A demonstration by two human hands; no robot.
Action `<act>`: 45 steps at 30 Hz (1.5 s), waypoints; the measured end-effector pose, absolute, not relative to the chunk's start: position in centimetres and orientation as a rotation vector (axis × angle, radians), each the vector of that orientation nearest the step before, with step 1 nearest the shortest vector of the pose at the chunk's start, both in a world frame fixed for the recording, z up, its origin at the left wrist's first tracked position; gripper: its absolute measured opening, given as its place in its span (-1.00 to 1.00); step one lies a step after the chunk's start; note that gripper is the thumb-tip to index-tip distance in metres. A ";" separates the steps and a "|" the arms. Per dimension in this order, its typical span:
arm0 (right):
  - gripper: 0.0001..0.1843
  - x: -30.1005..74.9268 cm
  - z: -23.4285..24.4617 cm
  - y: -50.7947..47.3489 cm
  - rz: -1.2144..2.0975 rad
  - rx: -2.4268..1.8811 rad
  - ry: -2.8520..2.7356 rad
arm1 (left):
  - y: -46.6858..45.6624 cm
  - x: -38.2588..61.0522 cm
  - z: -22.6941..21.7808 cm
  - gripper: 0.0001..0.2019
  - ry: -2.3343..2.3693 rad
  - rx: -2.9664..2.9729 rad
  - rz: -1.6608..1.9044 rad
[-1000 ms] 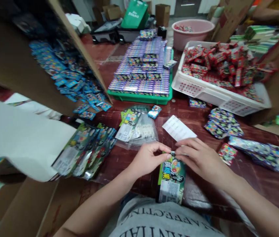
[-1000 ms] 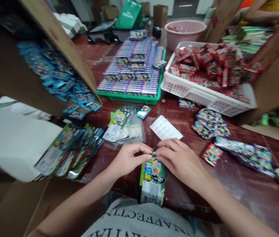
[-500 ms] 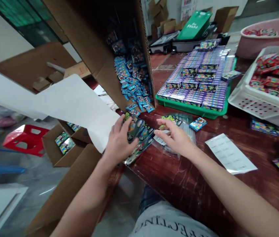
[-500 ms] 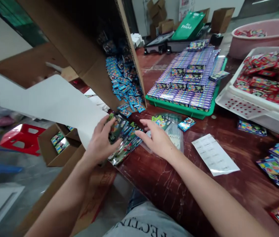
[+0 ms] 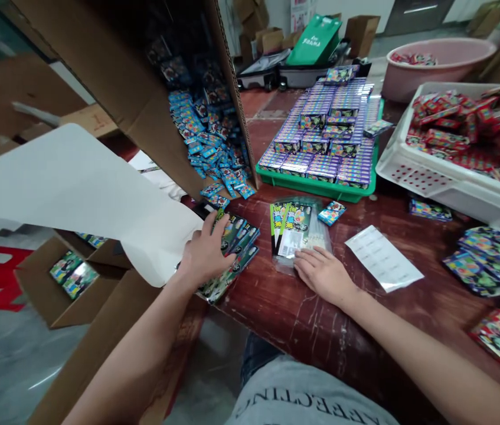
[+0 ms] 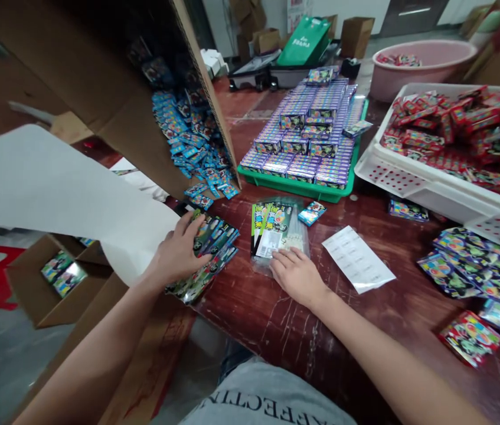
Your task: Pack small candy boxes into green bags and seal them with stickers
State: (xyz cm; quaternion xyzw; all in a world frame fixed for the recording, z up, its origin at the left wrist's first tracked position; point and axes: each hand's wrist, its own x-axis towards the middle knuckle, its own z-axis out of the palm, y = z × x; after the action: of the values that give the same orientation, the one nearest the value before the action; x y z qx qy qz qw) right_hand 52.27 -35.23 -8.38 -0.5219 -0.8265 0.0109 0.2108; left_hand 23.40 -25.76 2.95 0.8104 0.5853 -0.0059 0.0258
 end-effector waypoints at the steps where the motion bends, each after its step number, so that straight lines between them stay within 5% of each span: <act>1: -0.73 52.6 -8.1 -35.4 0.009 -1.455 -2.265 | -26.0 23.6 3.1 -0.10 1.787 2.526 -0.030; 6: -0.76 53.4 -6.8 -35.8 -0.062 -1.467 -2.122 | -27.0 23.6 2.8 -0.10 1.442 2.620 -0.071; 10: -0.79 53.9 -6.1 -35.6 -0.070 -1.452 -2.078 | -26.2 23.4 2.7 -0.13 1.598 2.569 -0.052; 14: -0.77 54.5 -4.3 -36.7 -0.058 -1.424 -1.871 | -26.9 25.2 3.9 -0.08 1.609 2.457 0.340; 17: -0.67 54.3 -2.4 -39.8 -0.043 -1.217 -1.890 | -29.2 28.7 4.1 -0.24 1.260 1.819 0.624; 21: -0.66 53.9 -0.6 -44.0 0.093 -0.867 -2.303 | -31.7 34.1 1.3 -0.35 0.994 0.995 0.525; 25: -0.21 55.7 0.1 -43.6 0.313 -1.223 -2.233 | -33.3 37.7 -2.2 -0.62 0.903 1.041 0.531; 30: -0.51 58.3 0.2 -41.0 0.317 -1.709 -1.906 | -34.4 40.0 -2.9 -0.80 0.698 1.444 0.399; 39: -0.90 59.5 1.2 -41.2 0.333 -1.778 -1.884 | -34.6 41.3 -1.5 -0.76 0.694 1.576 0.329; 45: -0.80 62.4 4.6 -42.1 0.797 -1.498 -2.158 | -33.8 39.9 0.1 -0.51 0.556 1.519 0.093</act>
State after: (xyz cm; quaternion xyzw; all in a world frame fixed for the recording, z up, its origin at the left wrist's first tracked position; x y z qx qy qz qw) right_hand 62.41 -42.13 4.62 -0.5350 -0.7706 0.2848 0.1970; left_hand 39.88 -33.80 0.14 0.6790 0.2486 0.0415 0.6895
